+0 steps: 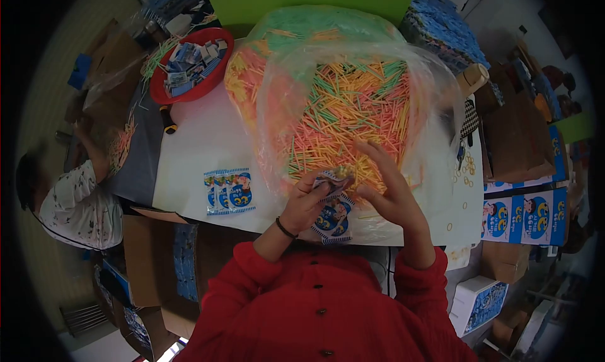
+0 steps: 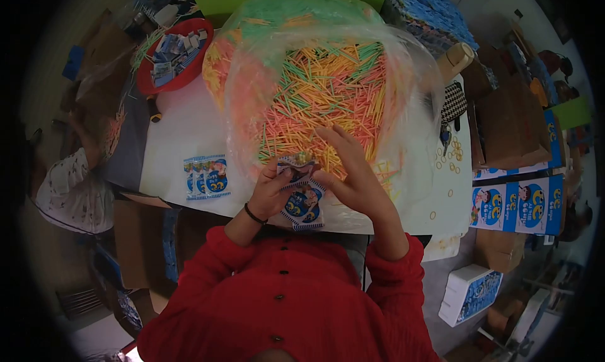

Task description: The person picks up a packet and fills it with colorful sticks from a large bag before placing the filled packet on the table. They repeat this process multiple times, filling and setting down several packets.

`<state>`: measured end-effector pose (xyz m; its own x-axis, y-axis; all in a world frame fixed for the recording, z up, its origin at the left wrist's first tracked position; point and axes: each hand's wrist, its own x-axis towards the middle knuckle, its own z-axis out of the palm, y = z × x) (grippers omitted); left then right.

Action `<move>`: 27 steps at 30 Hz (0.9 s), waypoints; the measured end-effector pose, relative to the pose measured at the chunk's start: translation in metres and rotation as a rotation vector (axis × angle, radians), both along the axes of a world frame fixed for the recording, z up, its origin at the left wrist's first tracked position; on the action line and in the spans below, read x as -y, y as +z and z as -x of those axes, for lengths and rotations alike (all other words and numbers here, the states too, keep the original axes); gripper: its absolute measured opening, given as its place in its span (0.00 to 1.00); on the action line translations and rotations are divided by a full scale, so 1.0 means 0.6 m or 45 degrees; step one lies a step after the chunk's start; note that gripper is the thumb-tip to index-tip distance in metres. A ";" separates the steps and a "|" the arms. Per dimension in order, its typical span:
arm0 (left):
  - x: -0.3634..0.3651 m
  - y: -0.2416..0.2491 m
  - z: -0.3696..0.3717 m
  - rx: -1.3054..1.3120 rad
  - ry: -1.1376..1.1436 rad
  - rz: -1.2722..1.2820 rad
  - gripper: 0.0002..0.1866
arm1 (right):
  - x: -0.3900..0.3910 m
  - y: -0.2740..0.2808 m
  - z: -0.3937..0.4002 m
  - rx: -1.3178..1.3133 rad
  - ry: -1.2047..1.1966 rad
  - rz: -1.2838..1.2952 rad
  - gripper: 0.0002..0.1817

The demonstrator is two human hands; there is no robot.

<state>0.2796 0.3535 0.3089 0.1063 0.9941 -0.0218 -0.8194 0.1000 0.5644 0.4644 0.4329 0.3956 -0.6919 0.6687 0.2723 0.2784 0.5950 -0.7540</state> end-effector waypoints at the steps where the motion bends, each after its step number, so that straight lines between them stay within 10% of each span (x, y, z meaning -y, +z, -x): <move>1: -0.003 0.005 -0.008 0.008 0.081 -0.065 0.22 | -0.005 -0.003 -0.019 -0.091 -0.113 0.062 0.30; 10: 0.001 0.020 0.019 -0.432 0.298 0.012 0.19 | 0.013 -0.053 -0.153 0.142 -0.956 0.044 0.07; 20: 0.029 0.001 0.007 -0.471 0.098 0.116 0.19 | -0.024 -0.127 -0.156 0.542 -0.633 -0.643 0.10; 27: 0.023 0.006 0.003 -1.104 0.083 -0.233 0.22 | 0.042 0.023 -0.075 0.417 -0.514 -0.710 0.11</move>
